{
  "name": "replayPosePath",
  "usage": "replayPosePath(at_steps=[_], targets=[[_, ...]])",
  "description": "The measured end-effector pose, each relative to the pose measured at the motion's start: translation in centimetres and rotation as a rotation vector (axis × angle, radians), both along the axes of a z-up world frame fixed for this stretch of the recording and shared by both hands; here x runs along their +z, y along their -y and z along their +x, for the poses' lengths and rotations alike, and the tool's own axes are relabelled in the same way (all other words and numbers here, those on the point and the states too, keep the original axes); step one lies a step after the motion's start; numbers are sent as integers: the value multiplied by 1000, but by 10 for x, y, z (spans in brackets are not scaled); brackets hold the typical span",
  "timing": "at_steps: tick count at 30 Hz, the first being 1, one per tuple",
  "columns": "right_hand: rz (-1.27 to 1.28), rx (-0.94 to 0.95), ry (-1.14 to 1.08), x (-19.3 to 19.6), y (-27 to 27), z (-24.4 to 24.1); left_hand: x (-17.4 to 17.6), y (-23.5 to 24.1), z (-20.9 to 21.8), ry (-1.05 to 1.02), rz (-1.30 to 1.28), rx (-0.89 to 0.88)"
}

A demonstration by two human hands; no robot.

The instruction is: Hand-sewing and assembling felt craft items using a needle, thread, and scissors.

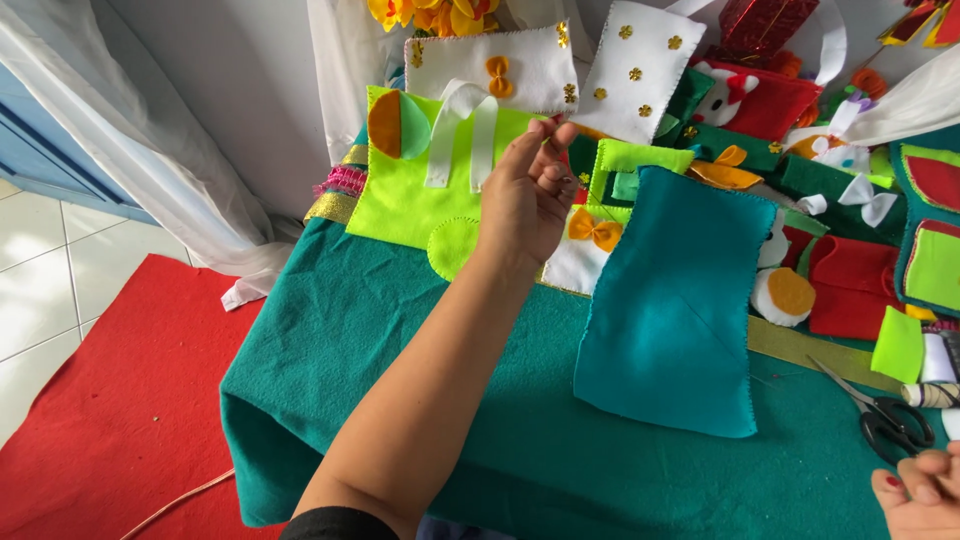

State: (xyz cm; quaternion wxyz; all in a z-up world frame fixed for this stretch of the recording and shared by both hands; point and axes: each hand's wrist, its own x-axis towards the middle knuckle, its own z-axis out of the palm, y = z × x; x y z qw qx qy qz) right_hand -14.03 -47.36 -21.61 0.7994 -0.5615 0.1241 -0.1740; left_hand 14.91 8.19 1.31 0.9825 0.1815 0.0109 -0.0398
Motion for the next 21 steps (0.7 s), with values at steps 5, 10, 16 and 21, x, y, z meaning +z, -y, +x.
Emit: replayPosePath(at_steps=[5, 10, 16, 21], targets=[[-251, -52, -7, 42, -73, -12, 4, 1, -7, 31, 23, -35], [-557, -91, -51, 107, -131, 28, 9, -3, -12, 24, 25, -11], [-1450, 18, -246, 200, -235, 63, 25, 0, -21, -16, 123, 36], [-1739, 189, -482, 184, -236, 68, 22, -4, -15, 41, 45, 121]])
